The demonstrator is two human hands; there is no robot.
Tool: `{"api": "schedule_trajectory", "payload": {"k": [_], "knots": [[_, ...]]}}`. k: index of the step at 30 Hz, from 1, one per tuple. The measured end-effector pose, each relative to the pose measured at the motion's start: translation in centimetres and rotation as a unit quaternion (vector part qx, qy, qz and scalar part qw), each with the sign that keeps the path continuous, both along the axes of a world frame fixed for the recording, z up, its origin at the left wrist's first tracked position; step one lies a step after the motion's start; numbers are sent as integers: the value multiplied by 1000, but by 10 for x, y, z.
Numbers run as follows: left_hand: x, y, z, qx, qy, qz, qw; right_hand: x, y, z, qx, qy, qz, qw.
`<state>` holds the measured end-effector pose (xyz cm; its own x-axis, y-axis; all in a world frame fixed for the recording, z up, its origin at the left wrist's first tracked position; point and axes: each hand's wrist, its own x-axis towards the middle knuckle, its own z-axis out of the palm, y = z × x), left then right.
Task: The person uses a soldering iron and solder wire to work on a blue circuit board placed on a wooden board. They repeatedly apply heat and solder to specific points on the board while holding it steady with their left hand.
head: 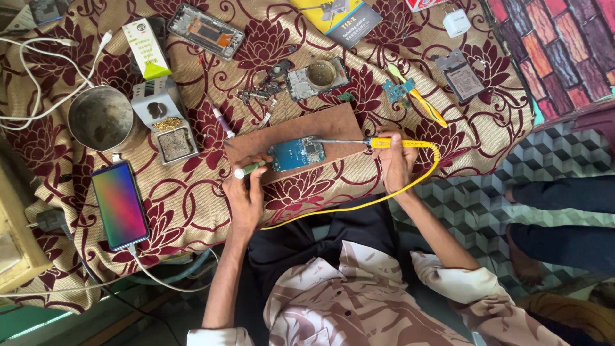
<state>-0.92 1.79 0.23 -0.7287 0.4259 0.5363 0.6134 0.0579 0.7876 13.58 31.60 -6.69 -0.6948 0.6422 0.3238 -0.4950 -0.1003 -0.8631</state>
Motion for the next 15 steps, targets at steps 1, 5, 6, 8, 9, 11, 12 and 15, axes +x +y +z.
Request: {"api": "schedule_trajectory", "payload": {"k": [1,5,6,8,9,11,12,15], "knots": [[0,0,-1,-2,-3,1,1000,0,0,0,-2,5,7,1000],[-3,1,-3,-21,-26,13,999,-1,1,1,41,5,21,999],[-3,1,-3,-21,-21,12,999,-1,1,1,47,1,20,999],[-2,0,-4,-25,-16,12,999,0,1,0,57,-9,20,998],[-2,1,-4,-20,-8,10,1000,-1,1,0,53,-5,20,998],[-2,1,-4,-13,6,5,1000,-1,2,-1,41,2,19,999],[-2,1,-4,-20,0,9,1000,-1,2,-1,42,1,19,999],[-2,2,-3,-26,-5,11,1000,-1,2,-1,46,-7,16,999]]}}
